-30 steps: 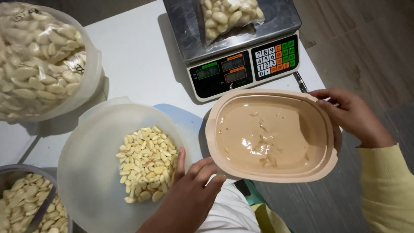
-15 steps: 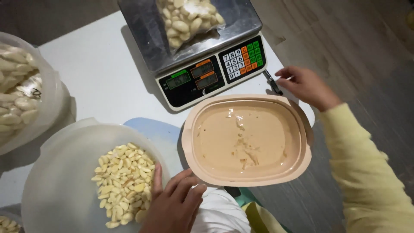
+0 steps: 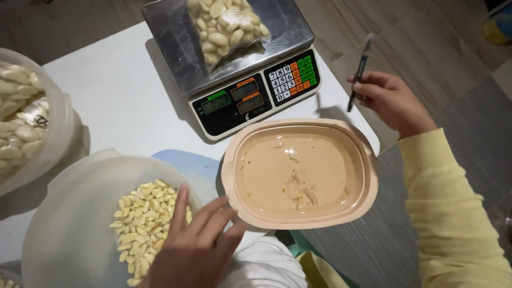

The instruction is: Sorting, trimming, and weighing peeled garlic cloves into plastic bags for packaging.

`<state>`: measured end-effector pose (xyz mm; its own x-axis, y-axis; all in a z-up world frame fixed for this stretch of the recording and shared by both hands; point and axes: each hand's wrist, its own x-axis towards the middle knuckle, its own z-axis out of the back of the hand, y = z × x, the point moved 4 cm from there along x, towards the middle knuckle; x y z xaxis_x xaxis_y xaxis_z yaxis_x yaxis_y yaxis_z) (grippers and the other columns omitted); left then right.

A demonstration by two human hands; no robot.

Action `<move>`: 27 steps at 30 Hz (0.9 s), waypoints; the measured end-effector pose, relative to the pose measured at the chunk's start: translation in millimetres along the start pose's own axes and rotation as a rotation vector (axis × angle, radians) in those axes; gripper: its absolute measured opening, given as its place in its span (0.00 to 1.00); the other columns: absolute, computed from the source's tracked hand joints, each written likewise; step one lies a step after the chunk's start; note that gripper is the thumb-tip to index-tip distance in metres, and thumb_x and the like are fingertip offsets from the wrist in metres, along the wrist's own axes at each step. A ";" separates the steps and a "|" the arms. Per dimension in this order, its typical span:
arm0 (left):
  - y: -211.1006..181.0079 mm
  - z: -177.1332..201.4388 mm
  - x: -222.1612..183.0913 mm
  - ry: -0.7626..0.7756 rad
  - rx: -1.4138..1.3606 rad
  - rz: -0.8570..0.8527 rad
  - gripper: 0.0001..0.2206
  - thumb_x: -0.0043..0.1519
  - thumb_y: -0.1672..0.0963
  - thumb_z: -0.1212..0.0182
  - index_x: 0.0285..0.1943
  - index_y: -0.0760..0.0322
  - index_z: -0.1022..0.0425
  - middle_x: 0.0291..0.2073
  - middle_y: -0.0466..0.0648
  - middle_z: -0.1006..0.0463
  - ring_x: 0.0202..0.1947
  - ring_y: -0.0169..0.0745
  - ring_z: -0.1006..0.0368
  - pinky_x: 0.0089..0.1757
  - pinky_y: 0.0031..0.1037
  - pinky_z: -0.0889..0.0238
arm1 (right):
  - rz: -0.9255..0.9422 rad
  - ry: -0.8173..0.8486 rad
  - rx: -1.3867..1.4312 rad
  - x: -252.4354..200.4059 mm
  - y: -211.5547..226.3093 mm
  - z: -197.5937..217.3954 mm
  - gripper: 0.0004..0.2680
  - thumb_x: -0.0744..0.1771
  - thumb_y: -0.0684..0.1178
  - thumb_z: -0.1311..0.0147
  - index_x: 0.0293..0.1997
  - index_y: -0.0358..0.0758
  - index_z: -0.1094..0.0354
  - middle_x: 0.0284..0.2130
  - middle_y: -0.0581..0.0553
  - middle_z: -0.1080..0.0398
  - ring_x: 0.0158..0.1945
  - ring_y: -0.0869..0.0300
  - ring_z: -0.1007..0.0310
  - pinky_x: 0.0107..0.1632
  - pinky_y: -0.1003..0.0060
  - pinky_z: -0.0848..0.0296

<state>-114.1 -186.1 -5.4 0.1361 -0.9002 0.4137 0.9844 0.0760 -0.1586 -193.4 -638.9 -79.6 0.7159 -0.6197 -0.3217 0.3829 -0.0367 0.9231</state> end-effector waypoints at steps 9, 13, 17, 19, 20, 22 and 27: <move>36.9 -4.8 100.1 0.055 -0.308 0.111 0.19 0.66 0.56 0.38 0.65 0.66 0.27 0.53 0.53 0.21 0.53 0.55 0.25 0.62 0.60 0.44 | 0.224 0.362 0.432 -91.3 74.8 -108.9 0.07 0.70 0.39 0.46 0.54 0.33 0.27 0.36 0.46 0.24 0.33 0.68 0.26 0.38 0.77 0.25; 37.6 -10.7 111.8 0.060 -0.494 0.233 0.21 0.65 0.53 0.36 0.65 0.69 0.29 0.55 0.59 0.21 0.53 0.61 0.24 0.52 0.46 0.33 | 0.303 0.445 0.427 -108.0 80.6 -132.0 0.08 0.71 0.39 0.45 0.55 0.33 0.27 0.41 0.43 0.23 0.41 0.63 0.23 0.46 0.72 0.23; 31.9 -5.6 105.3 -0.086 -0.381 0.155 0.11 0.67 0.55 0.34 0.51 0.65 0.29 0.41 0.53 0.24 0.39 0.55 0.26 0.38 0.41 0.34 | 0.398 0.453 0.477 -125.3 86.2 -149.7 0.07 0.70 0.38 0.46 0.54 0.32 0.29 0.46 0.41 0.26 0.43 0.61 0.29 0.46 0.69 0.28; 28.5 2.3 102.4 -0.138 -0.276 0.092 0.09 0.69 0.56 0.36 0.46 0.65 0.31 0.37 0.52 0.27 0.35 0.54 0.28 0.36 0.40 0.36 | 0.435 0.457 0.483 -132.4 90.0 -156.5 0.07 0.71 0.38 0.47 0.54 0.32 0.29 0.49 0.43 0.29 0.43 0.61 0.30 0.48 0.68 0.27; 27.6 6.7 101.0 -0.171 -0.184 0.073 0.10 0.69 0.56 0.34 0.50 0.65 0.29 0.37 0.50 0.27 0.36 0.51 0.27 0.37 0.38 0.35 | 0.456 0.445 0.477 -135.4 91.9 -159.7 0.07 0.71 0.37 0.48 0.54 0.32 0.30 0.49 0.42 0.29 0.43 0.60 0.30 0.48 0.67 0.27; 25.7 11.7 97.7 -0.203 -0.095 0.048 0.12 0.68 0.55 0.33 0.54 0.66 0.27 0.38 0.49 0.26 0.38 0.48 0.27 0.38 0.36 0.34 | 0.477 0.426 0.472 -142.0 93.8 -164.8 0.06 0.71 0.37 0.48 0.53 0.31 0.30 0.49 0.41 0.30 0.44 0.59 0.30 0.48 0.66 0.28; 28.2 11.2 87.2 -0.212 -0.068 0.091 0.10 0.69 0.55 0.34 0.53 0.65 0.27 0.36 0.48 0.28 0.33 0.47 0.28 0.34 0.36 0.34 | 0.534 0.357 0.271 -157.1 104.5 -174.6 0.06 0.72 0.37 0.50 0.53 0.37 0.31 0.50 0.45 0.31 0.52 0.60 0.29 0.54 0.66 0.25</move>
<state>-73.1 -257.6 36.2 0.2512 -0.7803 0.5727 0.9583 0.1172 -0.2606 -164.0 -408.5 30.5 0.9315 -0.3134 0.1846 -0.2013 -0.0216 0.9793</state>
